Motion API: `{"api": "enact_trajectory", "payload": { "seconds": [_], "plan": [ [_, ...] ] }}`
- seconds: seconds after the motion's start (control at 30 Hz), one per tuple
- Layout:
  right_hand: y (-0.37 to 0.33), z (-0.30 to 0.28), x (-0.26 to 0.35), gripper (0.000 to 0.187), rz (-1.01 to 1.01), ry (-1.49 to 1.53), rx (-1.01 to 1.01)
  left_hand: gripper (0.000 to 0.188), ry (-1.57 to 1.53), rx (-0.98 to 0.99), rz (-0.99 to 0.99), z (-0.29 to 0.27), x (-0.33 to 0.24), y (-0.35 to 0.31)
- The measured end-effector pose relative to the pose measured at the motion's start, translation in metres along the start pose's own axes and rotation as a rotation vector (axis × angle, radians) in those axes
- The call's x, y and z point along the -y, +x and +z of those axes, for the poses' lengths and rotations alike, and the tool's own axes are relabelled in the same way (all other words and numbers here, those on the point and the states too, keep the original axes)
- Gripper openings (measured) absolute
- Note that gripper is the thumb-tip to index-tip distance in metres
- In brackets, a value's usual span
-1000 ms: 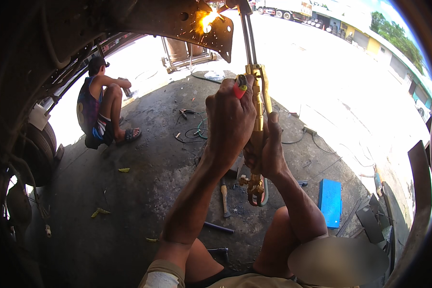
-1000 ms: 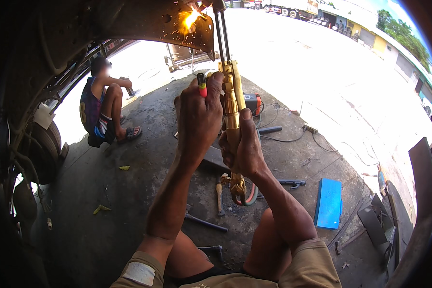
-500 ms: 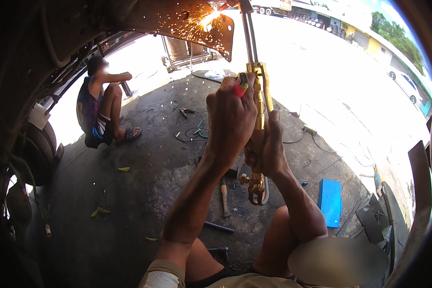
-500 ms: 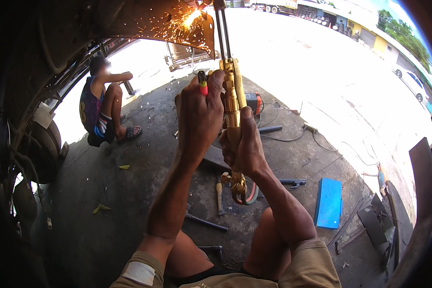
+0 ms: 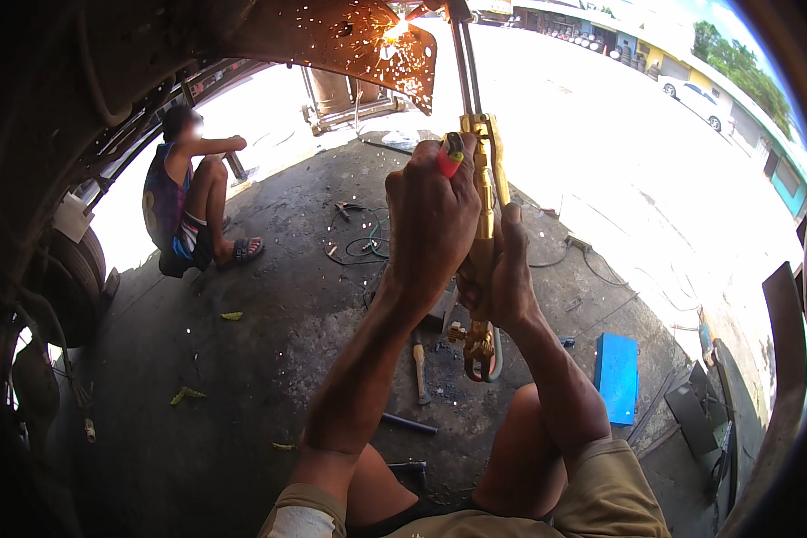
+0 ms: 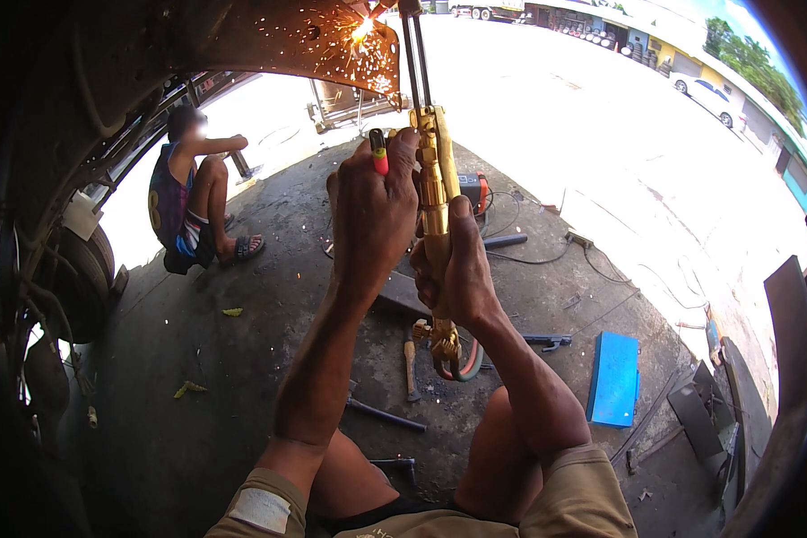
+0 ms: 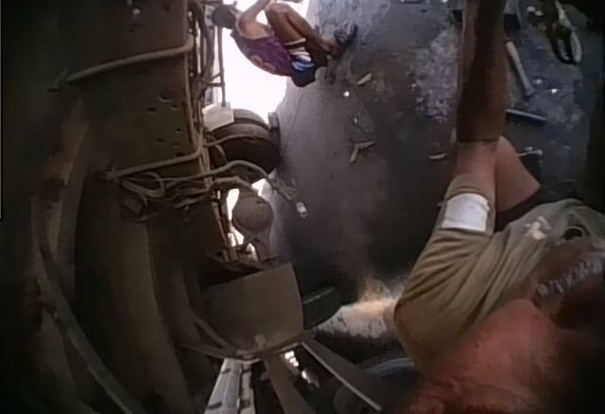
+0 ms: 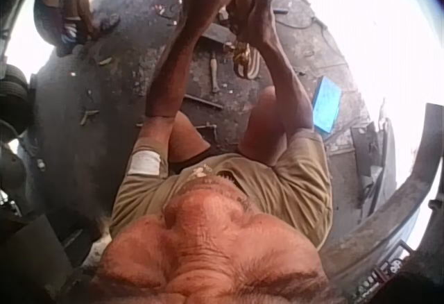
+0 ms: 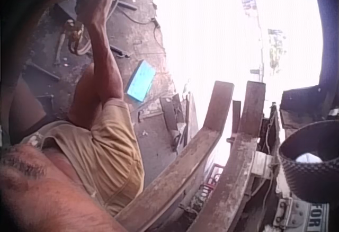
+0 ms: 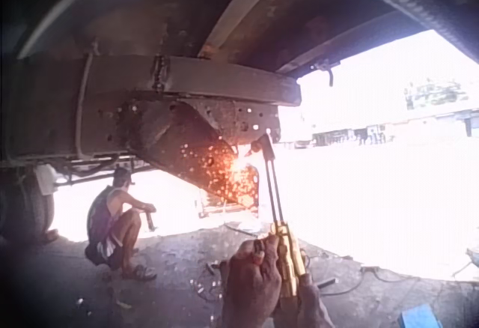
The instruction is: The person uses a welding torch to heat and weld a metal plate on the ground. They ignite the torch, apply the flame to the metal, and adjust the torch position as needed.
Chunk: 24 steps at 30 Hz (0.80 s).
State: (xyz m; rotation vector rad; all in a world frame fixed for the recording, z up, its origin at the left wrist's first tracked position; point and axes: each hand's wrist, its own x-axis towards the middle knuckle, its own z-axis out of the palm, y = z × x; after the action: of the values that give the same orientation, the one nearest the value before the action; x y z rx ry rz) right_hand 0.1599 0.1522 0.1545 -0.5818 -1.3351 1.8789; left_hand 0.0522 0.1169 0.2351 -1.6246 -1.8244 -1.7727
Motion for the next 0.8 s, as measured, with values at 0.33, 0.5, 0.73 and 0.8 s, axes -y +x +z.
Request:
{"api": "enact_trajectory", "payload": {
  "seconds": [0.33, 0.5, 0.73, 0.8],
  "plan": [
    [0.0029, 0.0003, -0.0015, 0.084, -0.008, -0.011, -0.003, 0.043, 0.033, -0.042, 0.087, 0.0008, 0.0016, 0.001],
    [0.0048, 0.0028, -0.0024, 0.083, 0.0, 0.007, -0.004, 0.043, 0.022, -0.029, 0.009, 0.0006, 0.004, 0.0017],
    [0.0056, 0.0022, -0.0004, 0.083, 0.005, -0.036, -0.025, 0.033, 0.019, -0.056, 0.07, 0.0, 0.0003, 0.0048],
    [0.0058, 0.0028, -0.0004, 0.084, 0.004, -0.031, -0.032, 0.033, 0.032, -0.078, 0.108, 0.0017, 0.0032, 0.0056]
  ]
}}
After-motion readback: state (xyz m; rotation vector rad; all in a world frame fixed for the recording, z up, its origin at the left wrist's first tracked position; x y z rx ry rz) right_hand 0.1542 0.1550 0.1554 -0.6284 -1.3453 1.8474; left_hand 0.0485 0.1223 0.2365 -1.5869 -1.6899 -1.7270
